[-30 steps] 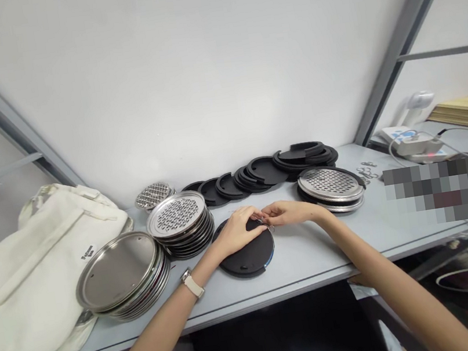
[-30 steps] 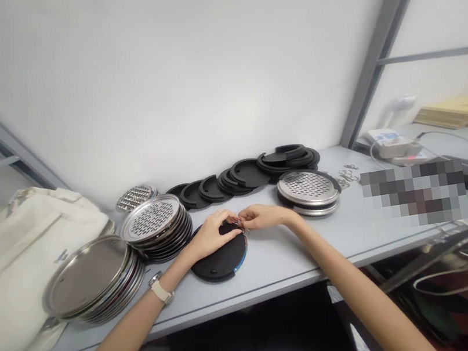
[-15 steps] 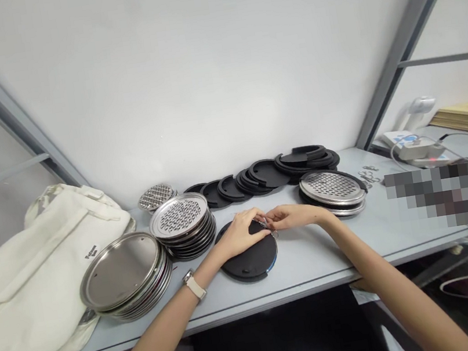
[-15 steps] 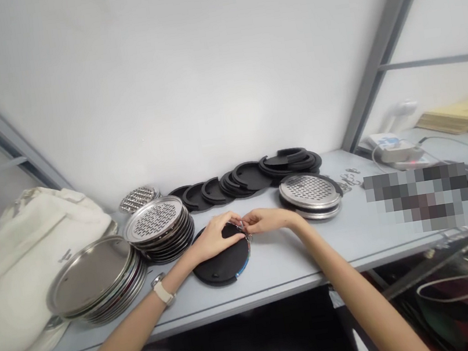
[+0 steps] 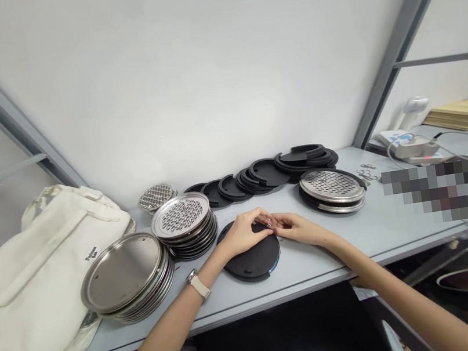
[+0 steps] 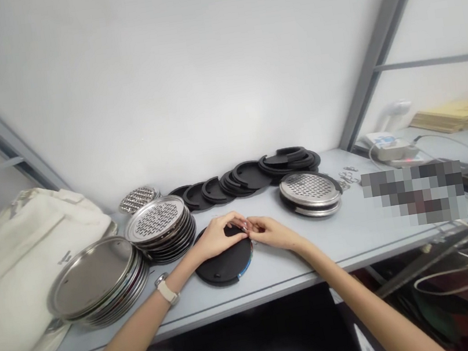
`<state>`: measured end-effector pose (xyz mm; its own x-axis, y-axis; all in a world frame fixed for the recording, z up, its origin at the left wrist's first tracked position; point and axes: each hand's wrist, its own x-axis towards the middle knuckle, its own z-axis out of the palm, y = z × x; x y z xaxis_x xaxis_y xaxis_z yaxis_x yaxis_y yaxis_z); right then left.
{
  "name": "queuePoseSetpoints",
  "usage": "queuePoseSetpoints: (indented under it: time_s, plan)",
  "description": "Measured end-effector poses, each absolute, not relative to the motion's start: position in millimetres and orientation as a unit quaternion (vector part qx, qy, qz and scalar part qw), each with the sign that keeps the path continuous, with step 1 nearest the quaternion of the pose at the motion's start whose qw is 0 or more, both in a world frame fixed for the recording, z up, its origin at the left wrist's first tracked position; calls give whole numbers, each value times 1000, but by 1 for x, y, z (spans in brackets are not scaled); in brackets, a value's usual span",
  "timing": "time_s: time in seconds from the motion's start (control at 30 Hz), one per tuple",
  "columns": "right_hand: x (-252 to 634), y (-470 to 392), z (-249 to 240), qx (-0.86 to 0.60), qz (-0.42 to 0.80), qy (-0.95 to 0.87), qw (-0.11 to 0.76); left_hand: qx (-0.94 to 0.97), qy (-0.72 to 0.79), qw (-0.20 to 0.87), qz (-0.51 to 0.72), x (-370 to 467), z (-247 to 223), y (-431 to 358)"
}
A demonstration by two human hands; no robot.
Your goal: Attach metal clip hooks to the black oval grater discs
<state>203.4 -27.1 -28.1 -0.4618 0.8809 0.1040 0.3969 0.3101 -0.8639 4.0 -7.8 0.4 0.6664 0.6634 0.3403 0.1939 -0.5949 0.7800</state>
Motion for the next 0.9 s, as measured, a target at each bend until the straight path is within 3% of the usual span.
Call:
queuePoseSetpoints:
  time_s: [0.9]
  plan:
    - [199, -26, -27, -445, 355, -769, 292, 875, 277, 249, 308, 2, -2, -8]
